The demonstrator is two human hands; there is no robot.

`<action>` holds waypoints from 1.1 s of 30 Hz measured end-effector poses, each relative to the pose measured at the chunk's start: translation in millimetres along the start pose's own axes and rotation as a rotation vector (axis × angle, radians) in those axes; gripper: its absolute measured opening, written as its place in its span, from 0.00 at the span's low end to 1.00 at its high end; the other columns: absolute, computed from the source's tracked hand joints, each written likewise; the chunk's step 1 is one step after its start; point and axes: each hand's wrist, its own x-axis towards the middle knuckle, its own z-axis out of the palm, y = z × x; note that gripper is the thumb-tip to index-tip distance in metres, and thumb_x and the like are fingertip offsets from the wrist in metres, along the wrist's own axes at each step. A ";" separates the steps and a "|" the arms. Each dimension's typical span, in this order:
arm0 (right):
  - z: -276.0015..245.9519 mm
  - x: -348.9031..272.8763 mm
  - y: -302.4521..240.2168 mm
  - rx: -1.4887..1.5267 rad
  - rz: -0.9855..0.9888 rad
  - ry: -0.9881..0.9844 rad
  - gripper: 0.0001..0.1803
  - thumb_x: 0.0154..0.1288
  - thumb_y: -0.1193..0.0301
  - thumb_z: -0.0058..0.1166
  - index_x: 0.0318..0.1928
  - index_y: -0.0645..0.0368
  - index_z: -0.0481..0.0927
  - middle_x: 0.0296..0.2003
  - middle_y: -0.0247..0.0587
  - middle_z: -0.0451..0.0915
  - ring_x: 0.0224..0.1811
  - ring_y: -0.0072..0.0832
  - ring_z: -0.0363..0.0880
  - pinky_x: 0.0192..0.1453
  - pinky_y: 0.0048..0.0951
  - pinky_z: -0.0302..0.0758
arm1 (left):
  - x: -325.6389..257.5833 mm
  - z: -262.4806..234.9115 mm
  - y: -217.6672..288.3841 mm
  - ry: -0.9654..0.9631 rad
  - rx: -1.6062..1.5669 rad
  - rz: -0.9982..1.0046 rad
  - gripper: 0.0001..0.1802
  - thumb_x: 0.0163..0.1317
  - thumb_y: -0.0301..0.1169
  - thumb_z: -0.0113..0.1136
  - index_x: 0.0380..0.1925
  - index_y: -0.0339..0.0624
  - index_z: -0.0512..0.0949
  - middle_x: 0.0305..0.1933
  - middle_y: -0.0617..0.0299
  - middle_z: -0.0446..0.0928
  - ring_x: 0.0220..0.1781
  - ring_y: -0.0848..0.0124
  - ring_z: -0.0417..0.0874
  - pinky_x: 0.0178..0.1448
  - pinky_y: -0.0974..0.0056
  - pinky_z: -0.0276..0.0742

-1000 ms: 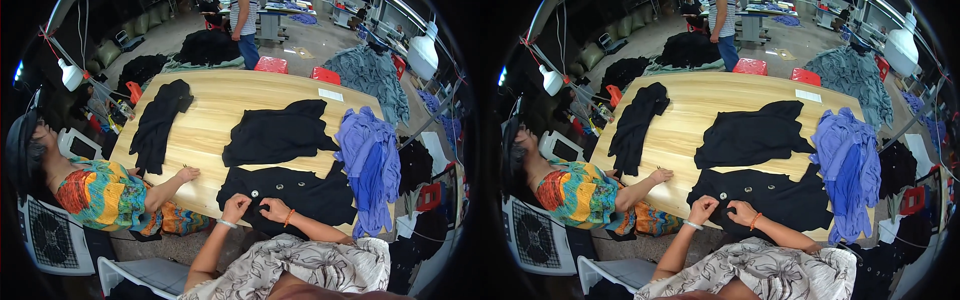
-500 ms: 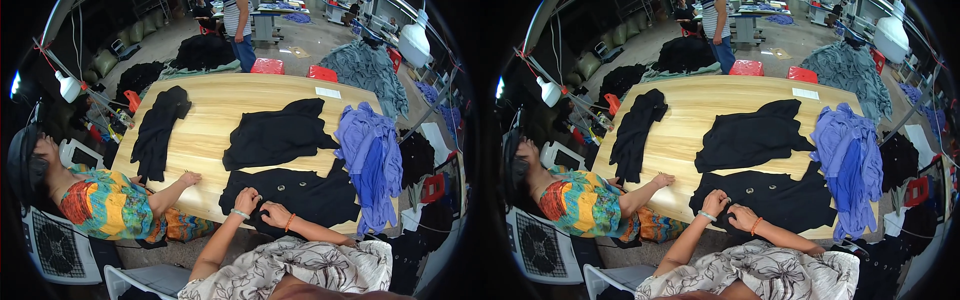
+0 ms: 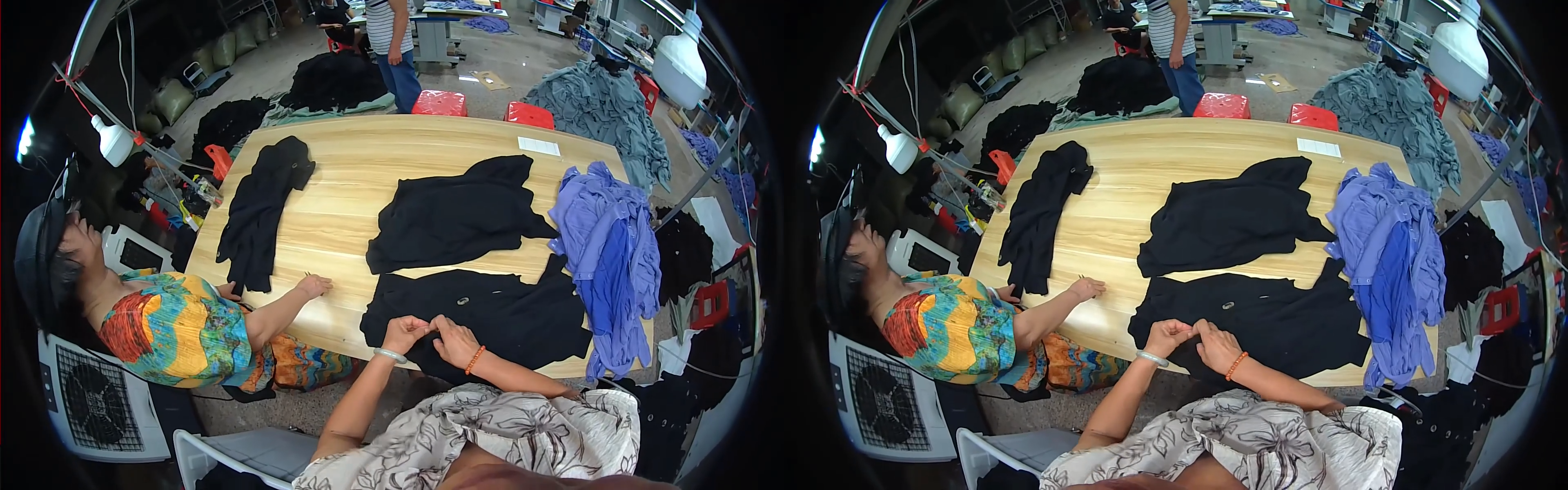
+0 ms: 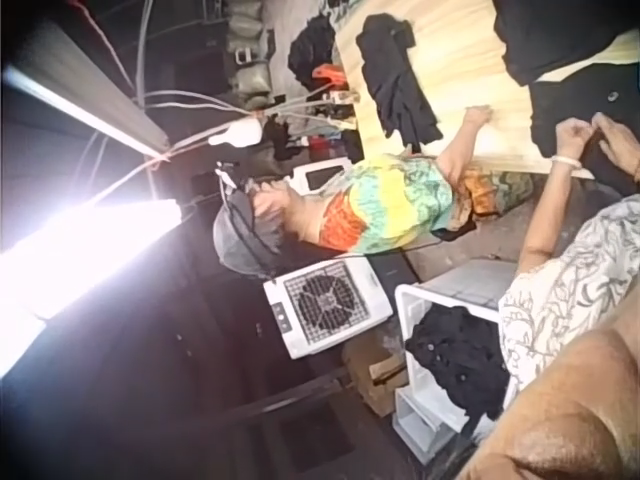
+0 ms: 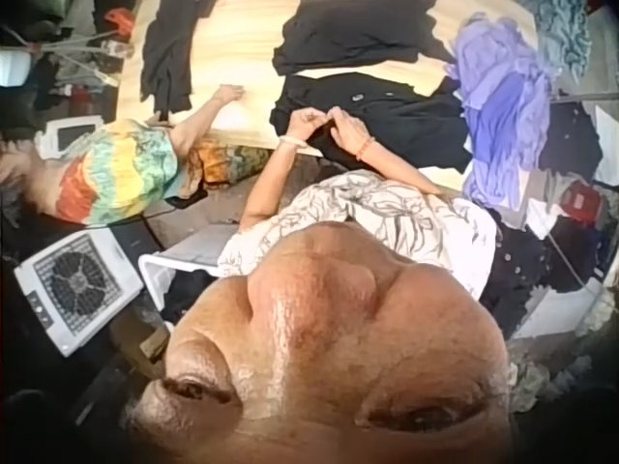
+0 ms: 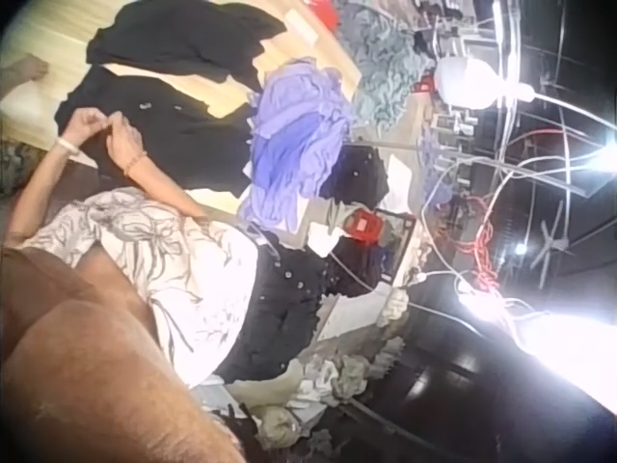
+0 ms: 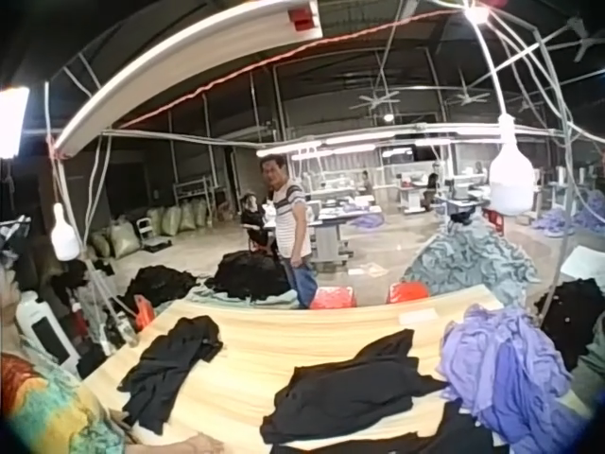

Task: Manually attaching metal accessories or grommets to black garments on a factory workbench.

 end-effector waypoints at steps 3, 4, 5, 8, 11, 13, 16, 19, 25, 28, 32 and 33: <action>-1.7 -2.7 -7.7 0.030 0.015 0.062 0.18 0.58 0.75 0.57 0.49 0.60 0.72 0.40 0.53 0.77 0.39 0.54 0.79 0.42 0.49 0.77 | -7.1 0.9 9.3 0.011 -0.059 -0.103 0.03 0.58 0.21 0.66 0.32 0.35 0.83 0.29 0.66 0.82 0.24 0.82 0.74 0.29 0.76 0.69; -1.3 -4.0 -6.3 -0.008 -0.025 0.059 0.17 0.58 0.74 0.57 0.48 0.61 0.72 0.41 0.54 0.76 0.38 0.54 0.79 0.41 0.49 0.77 | -8.1 1.2 8.5 -0.001 -0.137 -0.170 0.03 0.58 0.21 0.66 0.32 0.35 0.83 0.29 0.66 0.82 0.23 0.82 0.72 0.27 0.76 0.67; -0.9 -5.0 -4.8 -0.047 -0.065 0.057 0.16 0.59 0.74 0.57 0.47 0.62 0.72 0.41 0.54 0.76 0.37 0.54 0.80 0.41 0.48 0.78 | -9.0 1.4 8.4 0.004 -0.138 -0.171 0.03 0.58 0.21 0.66 0.32 0.35 0.83 0.29 0.66 0.82 0.23 0.82 0.72 0.27 0.76 0.67; -1.6 -4.6 0.1 -0.079 -0.098 0.021 0.18 0.59 0.72 0.57 0.50 0.63 0.73 0.41 0.55 0.76 0.37 0.53 0.80 0.41 0.47 0.78 | -10.7 1.8 7.2 0.004 -0.200 -0.223 0.03 0.58 0.21 0.66 0.32 0.36 0.83 0.29 0.66 0.82 0.21 0.82 0.71 0.26 0.75 0.67; -6.5 -3.3 0.0 -0.082 -0.113 -0.052 0.21 0.60 0.69 0.57 0.52 0.64 0.72 0.41 0.55 0.76 0.38 0.53 0.80 0.41 0.47 0.78 | -13.8 -2.0 8.6 -0.019 -0.292 -0.283 0.04 0.59 0.22 0.65 0.35 0.35 0.84 0.29 0.66 0.83 0.23 0.81 0.73 0.28 0.76 0.69; -6.6 -2.0 7.6 -0.080 -0.109 -0.061 0.21 0.59 0.68 0.57 0.52 0.65 0.73 0.41 0.55 0.76 0.38 0.53 0.80 0.42 0.47 0.78 | -17.9 -2.8 13.3 -0.083 -0.212 -0.193 0.11 0.60 0.23 0.65 0.42 0.33 0.82 0.35 0.63 0.83 0.29 0.82 0.76 0.35 0.76 0.72; -8.6 1.3 15.3 -0.035 -0.088 -0.073 0.21 0.58 0.67 0.58 0.50 0.66 0.75 0.42 0.56 0.77 0.41 0.53 0.80 0.45 0.46 0.77 | -31.1 -3.7 13.8 -0.212 -0.041 0.013 0.20 0.59 0.24 0.66 0.53 0.33 0.78 0.45 0.62 0.81 0.41 0.80 0.80 0.47 0.71 0.78; -12.8 4.9 15.8 0.038 -0.054 -0.087 0.20 0.57 0.67 0.57 0.47 0.68 0.79 0.43 0.58 0.79 0.43 0.53 0.80 0.49 0.45 0.77 | -40.3 6.3 18.9 -0.083 0.211 0.228 0.19 0.58 0.23 0.65 0.51 0.32 0.79 0.42 0.61 0.81 0.42 0.77 0.81 0.46 0.70 0.78; -20.8 11.3 17.3 0.121 -0.067 -0.172 0.20 0.55 0.71 0.56 0.47 0.70 0.80 0.41 0.60 0.79 0.45 0.52 0.79 0.52 0.42 0.76 | -38.9 19.6 27.3 0.172 0.534 0.455 0.09 0.55 0.21 0.63 0.37 0.34 0.82 0.32 0.54 0.79 0.32 0.66 0.82 0.35 0.65 0.76; -24.8 13.3 15.7 0.152 -0.044 -0.183 0.19 0.54 0.74 0.54 0.47 0.70 0.80 0.39 0.59 0.79 0.44 0.52 0.79 0.52 0.42 0.76 | -37.7 23.2 32.4 0.222 0.482 0.398 0.06 0.54 0.21 0.62 0.33 0.35 0.81 0.31 0.53 0.80 0.33 0.60 0.81 0.38 0.61 0.75; -22.7 11.9 15.1 0.164 -0.037 -0.122 0.18 0.54 0.78 0.51 0.47 0.69 0.80 0.38 0.57 0.79 0.43 0.52 0.79 0.51 0.42 0.76 | -34.2 24.4 39.0 0.233 0.421 0.283 0.04 0.54 0.22 0.62 0.31 0.36 0.81 0.30 0.53 0.80 0.34 0.57 0.80 0.40 0.58 0.76; -23.0 11.9 14.7 0.158 -0.047 -0.109 0.18 0.54 0.79 0.50 0.47 0.69 0.80 0.38 0.57 0.79 0.43 0.52 0.79 0.51 0.42 0.76 | -32.7 23.0 37.9 0.233 0.422 0.283 0.04 0.54 0.22 0.62 0.31 0.36 0.81 0.30 0.53 0.80 0.34 0.57 0.80 0.40 0.58 0.76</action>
